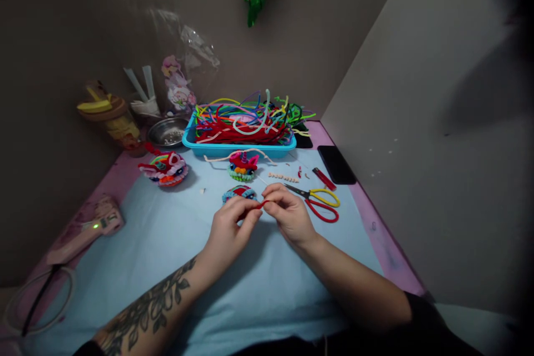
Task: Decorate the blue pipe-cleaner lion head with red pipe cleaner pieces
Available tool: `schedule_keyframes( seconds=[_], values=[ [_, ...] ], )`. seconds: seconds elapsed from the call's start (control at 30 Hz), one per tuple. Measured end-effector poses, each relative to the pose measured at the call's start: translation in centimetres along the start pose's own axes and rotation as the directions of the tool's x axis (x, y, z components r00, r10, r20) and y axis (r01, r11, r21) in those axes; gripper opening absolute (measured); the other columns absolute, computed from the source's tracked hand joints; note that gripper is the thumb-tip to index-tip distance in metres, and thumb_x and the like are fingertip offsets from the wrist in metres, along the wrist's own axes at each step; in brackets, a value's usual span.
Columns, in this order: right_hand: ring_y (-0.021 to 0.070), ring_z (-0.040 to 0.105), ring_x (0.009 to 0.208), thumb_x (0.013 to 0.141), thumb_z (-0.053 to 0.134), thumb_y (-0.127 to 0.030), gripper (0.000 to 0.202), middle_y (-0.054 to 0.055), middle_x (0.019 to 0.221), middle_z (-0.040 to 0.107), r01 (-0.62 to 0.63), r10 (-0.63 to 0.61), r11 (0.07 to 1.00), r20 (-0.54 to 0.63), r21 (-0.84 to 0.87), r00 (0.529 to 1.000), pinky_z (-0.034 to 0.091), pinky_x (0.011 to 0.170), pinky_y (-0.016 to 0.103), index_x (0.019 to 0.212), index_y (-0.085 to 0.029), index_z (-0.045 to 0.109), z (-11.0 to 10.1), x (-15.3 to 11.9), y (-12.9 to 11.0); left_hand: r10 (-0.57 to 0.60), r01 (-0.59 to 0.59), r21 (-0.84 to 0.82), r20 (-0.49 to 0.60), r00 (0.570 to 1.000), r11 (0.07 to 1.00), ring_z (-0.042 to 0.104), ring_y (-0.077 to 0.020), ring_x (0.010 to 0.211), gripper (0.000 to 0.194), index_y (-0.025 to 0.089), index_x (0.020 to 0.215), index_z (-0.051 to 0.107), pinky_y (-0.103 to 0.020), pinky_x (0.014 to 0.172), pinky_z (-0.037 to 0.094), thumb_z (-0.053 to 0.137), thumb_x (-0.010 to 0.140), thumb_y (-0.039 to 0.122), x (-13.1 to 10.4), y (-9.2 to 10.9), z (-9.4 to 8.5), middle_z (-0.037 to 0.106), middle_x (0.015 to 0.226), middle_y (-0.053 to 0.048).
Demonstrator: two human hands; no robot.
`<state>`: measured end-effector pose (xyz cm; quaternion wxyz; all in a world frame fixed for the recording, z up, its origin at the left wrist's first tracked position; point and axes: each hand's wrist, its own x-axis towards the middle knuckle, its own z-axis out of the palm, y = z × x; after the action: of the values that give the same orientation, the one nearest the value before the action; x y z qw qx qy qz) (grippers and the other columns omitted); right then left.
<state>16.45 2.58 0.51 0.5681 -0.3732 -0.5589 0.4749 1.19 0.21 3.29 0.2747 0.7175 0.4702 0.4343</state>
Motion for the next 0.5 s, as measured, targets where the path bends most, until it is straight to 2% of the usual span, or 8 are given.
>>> schedule_keyframes(
  seconds=[0.13,0.33,0.5],
  values=[
    [0.0191,0.055,0.090,0.071,0.071,-0.038,0.017,0.005,0.092,0.055,-0.034,0.036,0.998,-0.040,0.049,0.999,0.046,0.083,0.036,0.069,-0.022,0.066,0.2,0.1,0.2,-0.051,0.051,-0.037,0.006,0.999,0.998,0.059,-0.0135,0.068,0.012,0.017,0.084,0.068,-0.024,0.061,0.047,0.058,0.083,0.024,0.1,-0.4,0.2,0.066,0.078,-0.004],
    [0.0173,0.055,0.089,0.068,0.073,-0.038,0.020,0.004,0.096,0.053,-0.095,0.109,0.960,-0.038,0.262,0.993,0.046,0.084,0.036,0.068,-0.021,0.062,0.9,0.0,0.2,-0.041,0.040,-0.049,-0.015,0.999,0.998,0.062,-0.0142,0.069,0.014,0.018,0.090,0.071,-0.025,0.063,0.048,0.061,0.081,0.025,0.0,-0.8,0.9,0.070,0.080,-0.005],
    [0.0180,0.056,0.087,0.070,0.071,-0.044,0.027,0.006,0.097,0.055,-0.139,0.149,0.958,-0.020,0.249,0.989,0.048,0.079,0.035,0.066,-0.020,0.059,1.4,-0.3,0.1,0.008,-0.009,-0.031,-0.025,1.000,0.999,0.059,-0.0141,0.068,0.014,0.018,0.085,0.071,-0.026,0.062,0.047,0.059,0.083,0.023,0.0,-0.8,1.4,0.067,0.075,-0.004]
  ],
)
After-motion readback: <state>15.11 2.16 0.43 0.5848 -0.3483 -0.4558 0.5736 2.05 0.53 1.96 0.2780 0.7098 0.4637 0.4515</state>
